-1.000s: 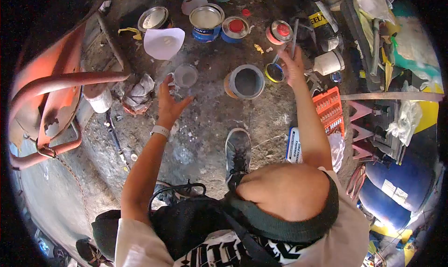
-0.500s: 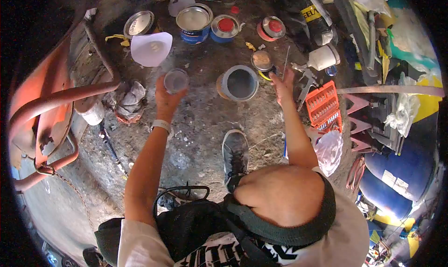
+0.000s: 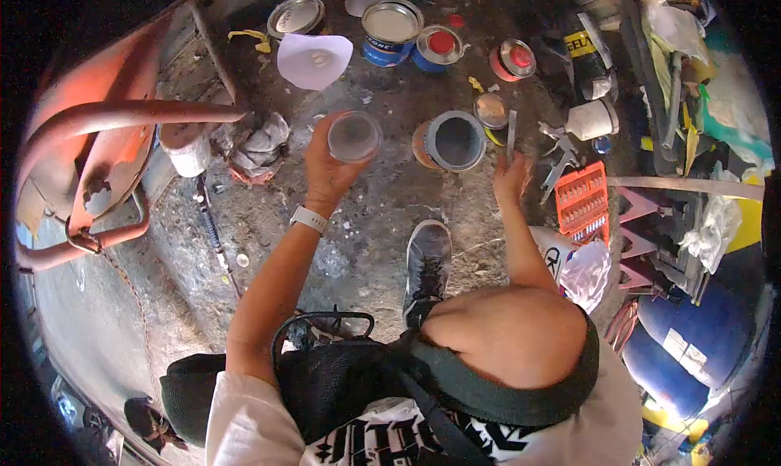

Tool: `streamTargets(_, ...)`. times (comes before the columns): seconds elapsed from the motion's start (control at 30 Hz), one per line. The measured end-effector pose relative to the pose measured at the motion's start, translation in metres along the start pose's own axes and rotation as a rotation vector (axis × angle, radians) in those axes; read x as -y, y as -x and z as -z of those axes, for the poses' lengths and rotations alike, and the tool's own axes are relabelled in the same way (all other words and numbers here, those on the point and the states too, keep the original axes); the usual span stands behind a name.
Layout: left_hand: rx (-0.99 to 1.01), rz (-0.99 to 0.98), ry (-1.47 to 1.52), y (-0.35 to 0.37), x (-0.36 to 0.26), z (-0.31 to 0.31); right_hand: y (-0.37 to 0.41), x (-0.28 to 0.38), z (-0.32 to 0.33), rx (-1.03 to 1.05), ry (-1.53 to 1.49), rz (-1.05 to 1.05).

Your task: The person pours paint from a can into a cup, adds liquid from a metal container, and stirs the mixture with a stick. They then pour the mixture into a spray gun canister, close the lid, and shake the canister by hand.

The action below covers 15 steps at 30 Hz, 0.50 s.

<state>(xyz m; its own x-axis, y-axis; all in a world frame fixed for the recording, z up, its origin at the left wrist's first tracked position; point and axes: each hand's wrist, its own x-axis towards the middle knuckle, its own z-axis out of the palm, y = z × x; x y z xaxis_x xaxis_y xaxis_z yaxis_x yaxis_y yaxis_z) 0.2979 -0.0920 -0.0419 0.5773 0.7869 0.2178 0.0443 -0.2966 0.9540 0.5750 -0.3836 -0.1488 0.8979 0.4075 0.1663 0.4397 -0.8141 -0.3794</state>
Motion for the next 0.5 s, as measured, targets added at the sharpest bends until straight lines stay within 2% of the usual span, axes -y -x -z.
streamTargets(0.07,0.007,-0.027,-0.025,0.0,-0.004,0.005,0.004,0.009,0.006,0.042,0.212,-0.012)
streamTargets(0.1,0.026,-0.054,-0.042,0.0,-0.004,0.004,0.007,0.01,0.004,0.036,0.22,-0.025)
streamTargets(0.13,0.045,-0.057,-0.024,0.001,-0.003,0.002,0.007,0.01,0.003,0.002,0.211,0.054)
streamTargets(0.17,0.047,-0.022,0.065,0.003,0.0,0.003,0.008,0.009,0.003,-0.03,0.208,0.129)
streamTargets(0.2,0.051,0.012,0.153,0.004,0.003,0.003,0.007,0.009,0.005,-0.042,0.23,0.106)
streamTargets(0.27,0.061,0.035,0.196,0.009,0.001,0.004,0.003,0.013,0.01,0.097,0.254,0.07)
streamTargets(0.43,0.058,0.168,0.286,0.02,0.03,0.007,-0.001,-0.003,0.014,0.122,0.301,0.111)
streamTargets(0.5,0.067,0.162,0.186,0.019,0.037,0.013,-0.012,-0.015,0.004,0.154,0.283,0.108)
